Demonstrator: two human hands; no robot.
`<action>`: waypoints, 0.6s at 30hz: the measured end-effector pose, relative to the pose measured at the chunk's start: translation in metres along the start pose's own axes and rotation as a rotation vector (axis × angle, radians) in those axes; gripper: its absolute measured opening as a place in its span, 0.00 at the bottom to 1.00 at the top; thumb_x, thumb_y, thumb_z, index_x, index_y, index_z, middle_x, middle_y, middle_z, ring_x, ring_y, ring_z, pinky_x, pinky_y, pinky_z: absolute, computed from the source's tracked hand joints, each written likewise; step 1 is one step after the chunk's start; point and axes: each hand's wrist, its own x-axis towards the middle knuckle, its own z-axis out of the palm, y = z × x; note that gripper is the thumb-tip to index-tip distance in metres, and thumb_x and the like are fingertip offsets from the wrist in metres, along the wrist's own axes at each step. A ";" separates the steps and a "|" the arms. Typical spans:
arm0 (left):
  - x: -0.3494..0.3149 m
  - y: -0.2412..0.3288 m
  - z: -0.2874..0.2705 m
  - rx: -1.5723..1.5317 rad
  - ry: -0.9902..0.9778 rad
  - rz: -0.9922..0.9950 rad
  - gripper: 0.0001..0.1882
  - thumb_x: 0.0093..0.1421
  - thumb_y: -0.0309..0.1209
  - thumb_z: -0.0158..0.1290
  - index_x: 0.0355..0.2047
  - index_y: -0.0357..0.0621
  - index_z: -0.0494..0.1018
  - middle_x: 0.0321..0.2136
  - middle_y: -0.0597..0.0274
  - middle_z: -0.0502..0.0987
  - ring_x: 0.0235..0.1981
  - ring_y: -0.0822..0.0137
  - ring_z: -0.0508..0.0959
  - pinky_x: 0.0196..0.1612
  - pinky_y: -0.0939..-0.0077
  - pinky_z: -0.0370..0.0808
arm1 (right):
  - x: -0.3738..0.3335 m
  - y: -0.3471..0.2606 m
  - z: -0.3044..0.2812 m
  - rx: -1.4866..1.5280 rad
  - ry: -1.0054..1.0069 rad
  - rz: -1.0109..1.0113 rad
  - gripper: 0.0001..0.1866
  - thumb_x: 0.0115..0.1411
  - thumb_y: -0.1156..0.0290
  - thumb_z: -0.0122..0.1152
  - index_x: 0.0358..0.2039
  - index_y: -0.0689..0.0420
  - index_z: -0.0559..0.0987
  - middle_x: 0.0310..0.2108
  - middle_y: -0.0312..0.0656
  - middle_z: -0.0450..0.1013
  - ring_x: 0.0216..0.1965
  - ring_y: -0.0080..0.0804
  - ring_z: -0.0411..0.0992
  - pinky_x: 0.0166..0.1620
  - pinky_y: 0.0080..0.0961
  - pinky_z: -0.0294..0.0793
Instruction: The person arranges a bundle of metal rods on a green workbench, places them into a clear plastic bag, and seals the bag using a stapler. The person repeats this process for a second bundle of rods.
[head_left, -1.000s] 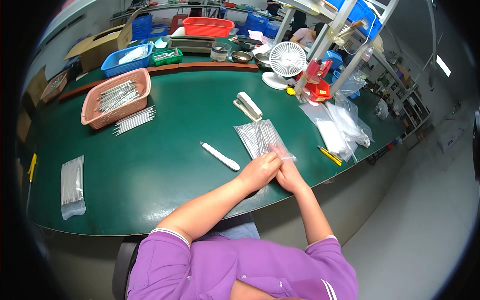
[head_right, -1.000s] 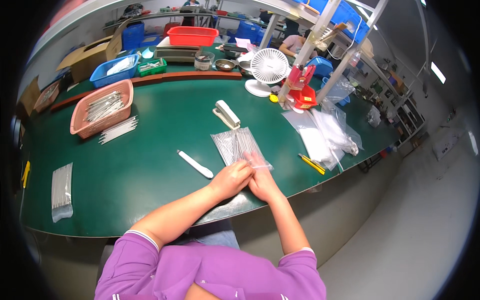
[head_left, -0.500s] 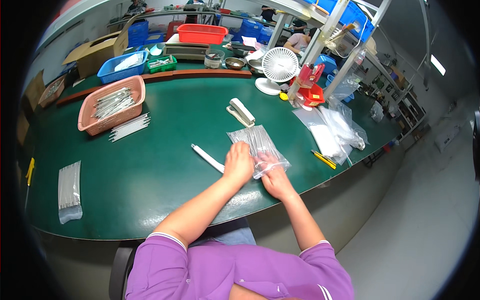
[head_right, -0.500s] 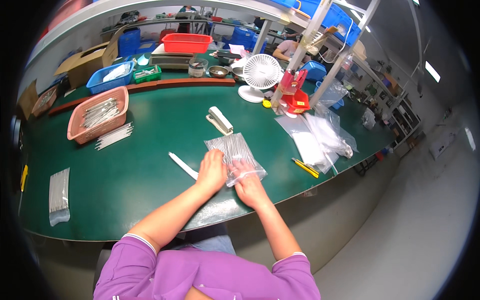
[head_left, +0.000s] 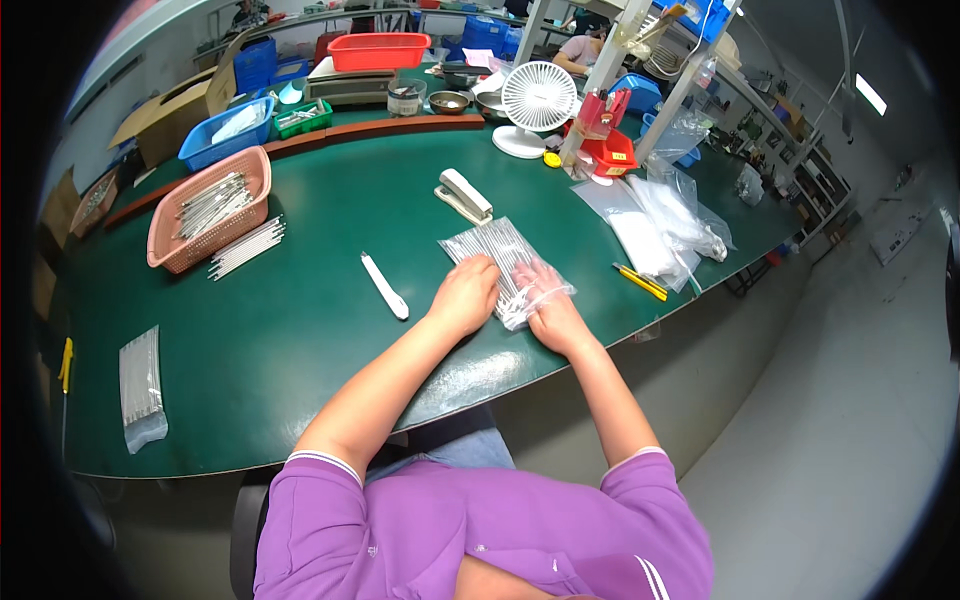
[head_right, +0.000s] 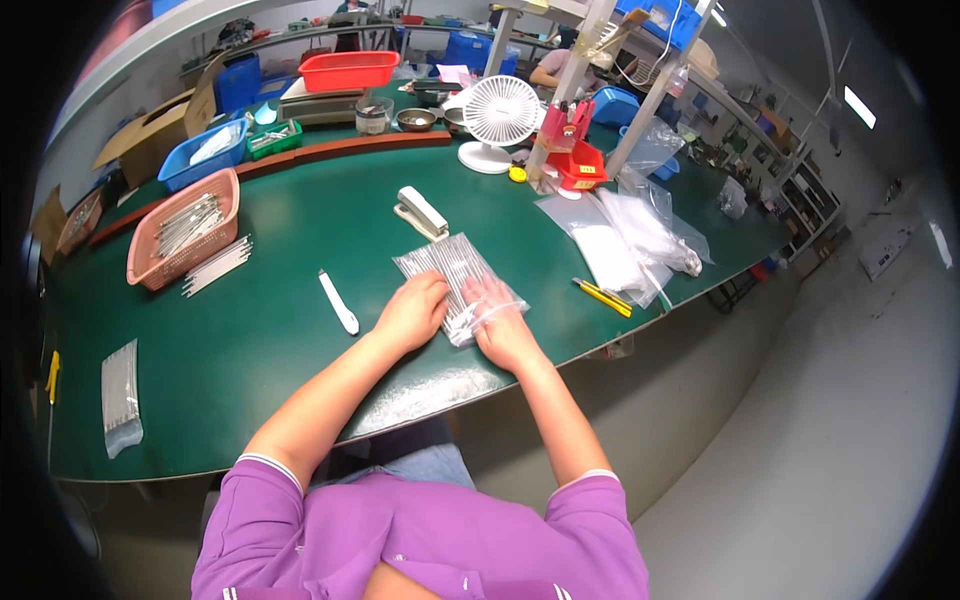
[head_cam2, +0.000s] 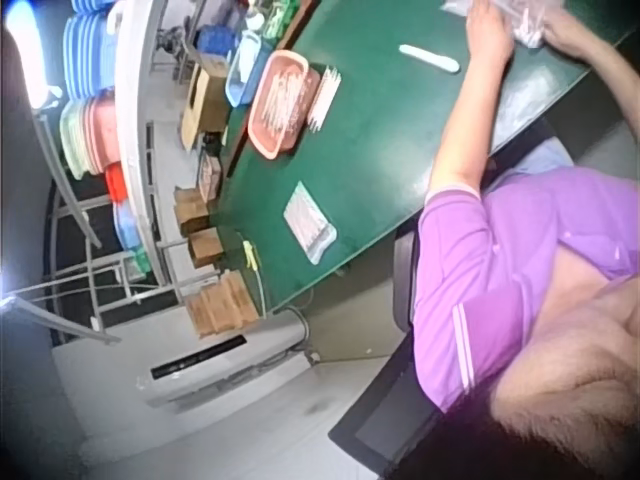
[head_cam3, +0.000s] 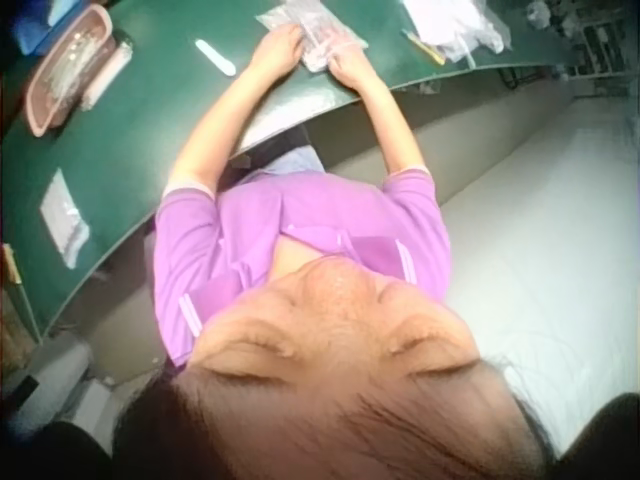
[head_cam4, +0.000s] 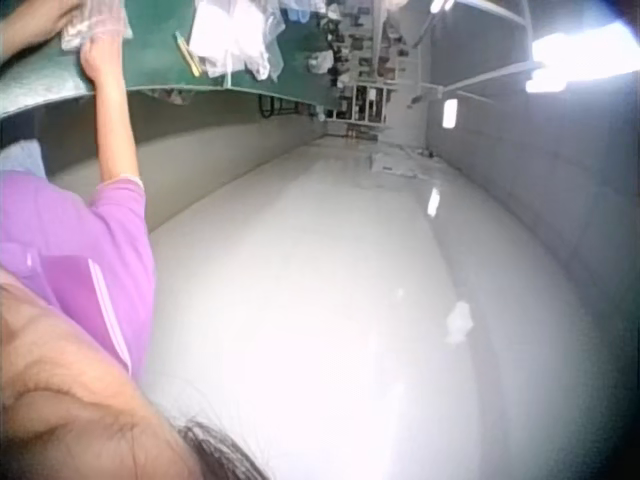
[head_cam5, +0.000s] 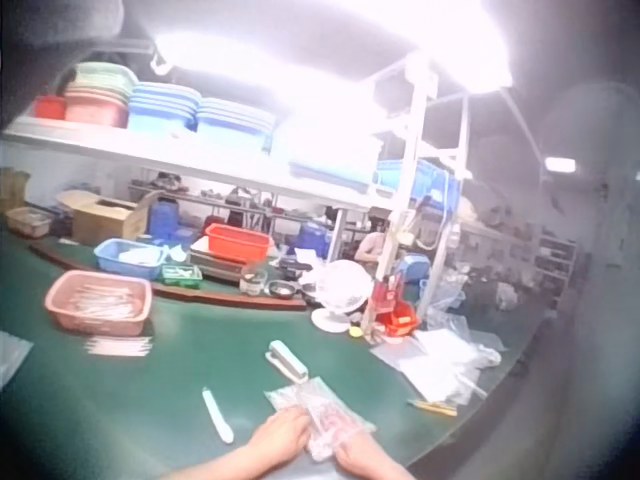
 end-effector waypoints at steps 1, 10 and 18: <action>0.001 -0.002 -0.002 -0.008 0.017 0.015 0.16 0.57 0.31 0.53 0.44 0.37 0.71 0.49 0.49 0.72 0.56 0.51 0.69 0.60 0.62 0.65 | -0.004 -0.004 -0.005 0.026 0.000 -0.008 0.18 0.56 0.77 0.51 0.49 0.58 0.75 0.51 0.52 0.71 0.58 0.50 0.65 0.59 0.40 0.64; 0.026 -0.014 0.004 0.113 0.101 0.042 0.17 0.55 0.36 0.53 0.40 0.35 0.72 0.45 0.46 0.73 0.50 0.48 0.71 0.56 0.59 0.67 | -0.008 0.029 -0.019 0.105 0.309 0.445 0.15 0.52 0.72 0.60 0.42 0.57 0.80 0.39 0.43 0.74 0.42 0.42 0.73 0.45 0.33 0.73; -0.022 -0.008 -0.028 0.021 -0.068 0.283 0.07 0.53 0.29 0.52 0.31 0.40 0.73 0.34 0.55 0.74 0.39 0.53 0.75 0.42 0.59 0.73 | -0.039 -0.025 -0.043 0.416 -0.073 0.609 0.09 0.55 0.74 0.61 0.37 0.58 0.82 0.33 0.36 0.71 0.34 0.21 0.69 0.38 0.19 0.70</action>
